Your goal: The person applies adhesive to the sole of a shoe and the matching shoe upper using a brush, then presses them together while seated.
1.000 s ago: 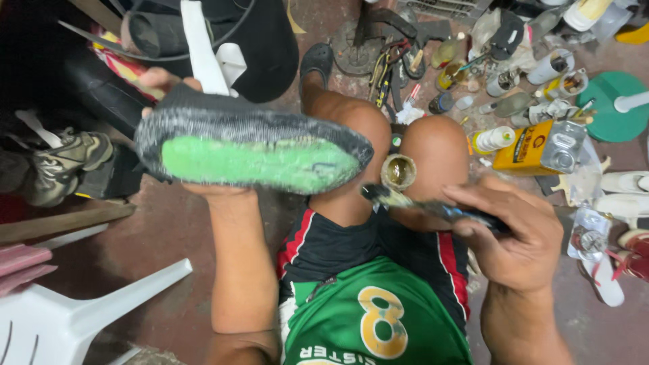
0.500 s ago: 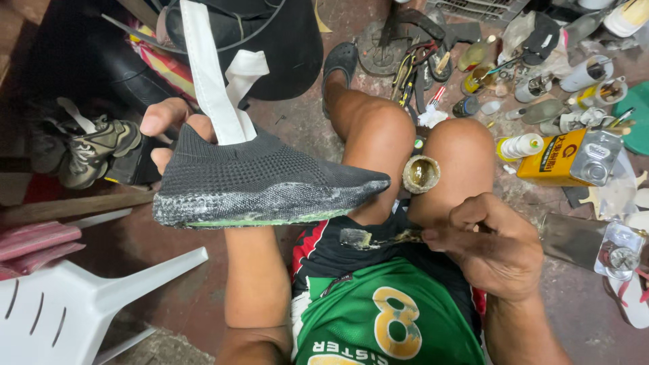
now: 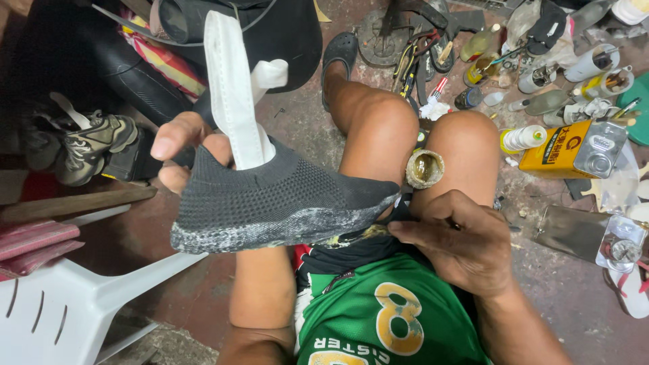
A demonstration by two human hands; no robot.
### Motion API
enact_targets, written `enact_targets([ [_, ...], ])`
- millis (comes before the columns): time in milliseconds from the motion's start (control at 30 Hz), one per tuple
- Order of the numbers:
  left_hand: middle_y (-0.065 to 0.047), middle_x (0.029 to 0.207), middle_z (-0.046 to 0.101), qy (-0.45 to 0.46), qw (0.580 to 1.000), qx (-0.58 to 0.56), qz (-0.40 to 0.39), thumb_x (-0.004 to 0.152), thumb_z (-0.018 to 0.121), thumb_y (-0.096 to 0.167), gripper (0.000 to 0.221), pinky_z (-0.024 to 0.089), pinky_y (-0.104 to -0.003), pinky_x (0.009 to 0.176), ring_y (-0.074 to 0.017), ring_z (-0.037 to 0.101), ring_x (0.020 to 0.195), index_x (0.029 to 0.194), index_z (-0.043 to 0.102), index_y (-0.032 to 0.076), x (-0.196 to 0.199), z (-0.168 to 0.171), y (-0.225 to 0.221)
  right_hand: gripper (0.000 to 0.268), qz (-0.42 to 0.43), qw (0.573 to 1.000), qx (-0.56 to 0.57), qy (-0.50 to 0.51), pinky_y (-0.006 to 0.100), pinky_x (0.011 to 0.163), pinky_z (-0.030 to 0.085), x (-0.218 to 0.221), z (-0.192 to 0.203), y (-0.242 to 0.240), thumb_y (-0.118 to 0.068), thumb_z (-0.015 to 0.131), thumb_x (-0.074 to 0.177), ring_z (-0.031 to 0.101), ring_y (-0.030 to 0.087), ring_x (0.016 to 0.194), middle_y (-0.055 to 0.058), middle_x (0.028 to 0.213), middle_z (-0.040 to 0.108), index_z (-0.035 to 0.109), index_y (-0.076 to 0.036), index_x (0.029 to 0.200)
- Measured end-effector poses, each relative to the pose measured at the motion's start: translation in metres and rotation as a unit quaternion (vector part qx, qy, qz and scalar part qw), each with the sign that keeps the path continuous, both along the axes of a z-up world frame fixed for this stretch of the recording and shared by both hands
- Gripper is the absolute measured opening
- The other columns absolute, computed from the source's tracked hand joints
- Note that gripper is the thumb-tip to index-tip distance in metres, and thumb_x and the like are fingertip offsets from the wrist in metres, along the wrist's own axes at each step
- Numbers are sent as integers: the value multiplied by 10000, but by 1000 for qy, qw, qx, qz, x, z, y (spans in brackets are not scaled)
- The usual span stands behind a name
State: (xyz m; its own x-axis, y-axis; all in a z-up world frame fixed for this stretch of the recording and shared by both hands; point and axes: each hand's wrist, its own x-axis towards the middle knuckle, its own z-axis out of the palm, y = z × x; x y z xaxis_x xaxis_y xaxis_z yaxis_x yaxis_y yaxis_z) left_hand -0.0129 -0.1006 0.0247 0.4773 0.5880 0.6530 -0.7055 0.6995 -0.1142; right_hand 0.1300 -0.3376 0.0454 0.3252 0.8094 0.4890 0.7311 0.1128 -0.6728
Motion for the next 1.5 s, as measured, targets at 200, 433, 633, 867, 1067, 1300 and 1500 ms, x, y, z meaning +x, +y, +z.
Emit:
enact_targets([
  [200, 83, 722, 568, 10, 1000, -3, 6, 1005, 685, 169, 202, 443, -206, 499, -10, 535, 594, 1193, 639, 112, 1, -2, 4, 371, 47, 998, -27, -16, 275, 516, 433, 3, -3, -4, -99, 847, 618, 564, 103, 574, -14, 750, 563, 839, -208, 972],
  [433, 83, 727, 564, 17, 999, -16, 27, 1005, 680, 165, 205, 437, -201, 490, -7, 530, 590, 1195, 644, 98, -2, -2, 7, 263, -17, 1000, 2, 23, 261, 553, 448, 7, 0, -15, -90, 862, 761, 606, 106, 631, -2, 804, 618, 778, -183, 993],
  [633, 80, 739, 577, -2, 1000, 25, 4, 1002, 674, 140, 232, 455, -193, 497, -12, 548, 603, 1224, 643, 78, 2, 2, 3, 269, 117, 993, -1, -8, 304, 531, 459, 12, -13, -12, -119, 801, 727, 597, 151, 603, 37, 734, 615, 826, -182, 988],
  [867, 67, 757, 601, 19, 999, -27, 24, 1001, 689, 158, 268, 498, -204, 551, -23, 582, 653, 1258, 622, 120, -18, -3, 13, 216, 8, 960, 20, 280, 227, 597, 486, 27, -33, -56, -200, 768, 882, 647, 114, 653, 90, 807, 702, 756, -19, 1000],
  [1067, 57, 773, 622, 26, 997, -74, 12, 1000, 703, 174, 304, 534, -213, 597, -32, 612, 695, 1287, 604, 156, -17, -16, 29, 219, -39, 975, 15, 216, 246, 621, 494, 19, -34, -51, -164, 785, 887, 658, 141, 683, 86, 882, 718, 735, -25, 1048],
  [1300, 68, 817, 619, 67, 991, -112, 7, 992, 693, 204, 319, 533, -226, 605, -23, 603, 692, 1283, 565, 182, -9, -22, 8, 302, -49, 993, -37, 98, 275, 580, 451, -1, -9, -16, -6, 796, 814, 605, 115, 626, 48, 762, 637, 758, -70, 1107],
  [1500, 61, 846, 587, 142, 987, -61, 50, 1029, 676, 284, 328, 519, -178, 669, 5, 568, 686, 1308, 532, 186, -2, -33, -1, 297, -55, 991, -42, 112, 264, 565, 440, -5, 0, -2, 3, 797, 849, 587, 112, 609, 41, 746, 634, 759, -72, 1134],
])
